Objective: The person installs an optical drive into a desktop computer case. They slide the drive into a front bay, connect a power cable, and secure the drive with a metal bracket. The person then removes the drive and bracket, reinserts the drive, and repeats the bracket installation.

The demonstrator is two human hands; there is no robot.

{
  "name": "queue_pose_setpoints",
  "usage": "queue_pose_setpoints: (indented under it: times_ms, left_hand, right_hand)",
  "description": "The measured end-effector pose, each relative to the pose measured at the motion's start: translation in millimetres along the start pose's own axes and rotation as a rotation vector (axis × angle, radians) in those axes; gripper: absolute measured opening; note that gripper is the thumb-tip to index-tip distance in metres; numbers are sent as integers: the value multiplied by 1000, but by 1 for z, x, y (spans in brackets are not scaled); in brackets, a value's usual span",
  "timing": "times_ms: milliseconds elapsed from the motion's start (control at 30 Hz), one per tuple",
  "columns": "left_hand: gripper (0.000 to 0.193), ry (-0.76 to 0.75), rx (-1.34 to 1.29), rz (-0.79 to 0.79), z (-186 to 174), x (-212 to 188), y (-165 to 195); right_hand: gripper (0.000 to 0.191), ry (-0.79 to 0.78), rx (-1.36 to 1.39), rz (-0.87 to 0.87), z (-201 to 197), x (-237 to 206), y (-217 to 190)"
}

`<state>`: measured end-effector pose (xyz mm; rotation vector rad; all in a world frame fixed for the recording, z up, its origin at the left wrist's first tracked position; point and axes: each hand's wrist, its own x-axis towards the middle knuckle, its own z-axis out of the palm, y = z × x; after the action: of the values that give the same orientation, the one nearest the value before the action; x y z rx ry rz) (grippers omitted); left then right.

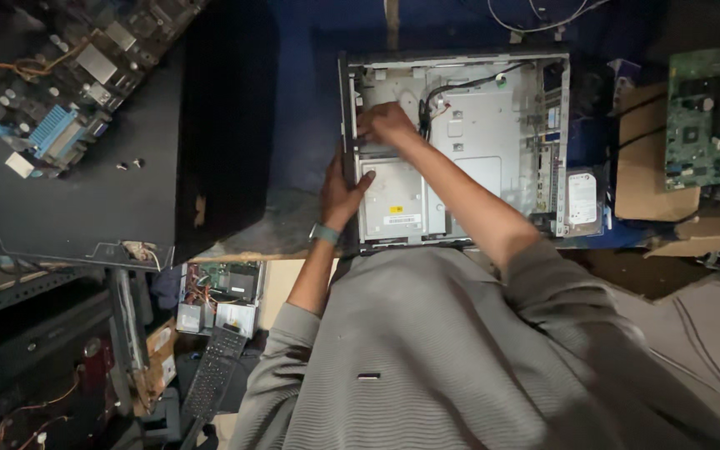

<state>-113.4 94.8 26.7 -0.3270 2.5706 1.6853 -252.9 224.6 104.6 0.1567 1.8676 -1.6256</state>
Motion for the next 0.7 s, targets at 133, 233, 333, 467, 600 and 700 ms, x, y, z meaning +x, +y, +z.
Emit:
queue_pose_setpoints:
  times_ms: [133,233,333,467,600,700]
  left_hand:
    - [89,8,-46,-16,5,-4,-13]
    - [86,2,-129,-18,13,-5,-26]
    - [88,74,-51,-36,22,-2,-32]
    - [91,5,-109,-242,25,1,-27]
    - [95,-4,-150,-157,22,-1,-22]
    - [92,40,-128,-17,25,-4,-20]
  right_hand:
    - [37,209,-338,-291,-45,-39,18]
    - [47,566,-438,-285,-132,-95,50]
    - [52,859,-575,-388,-215,-154,105]
    - [57,838,-790,-129,-255,-201,181]
    - [52,727,-570,-58,-257,-208,201]
    - [48,704,-423,140,-263,-199,190]
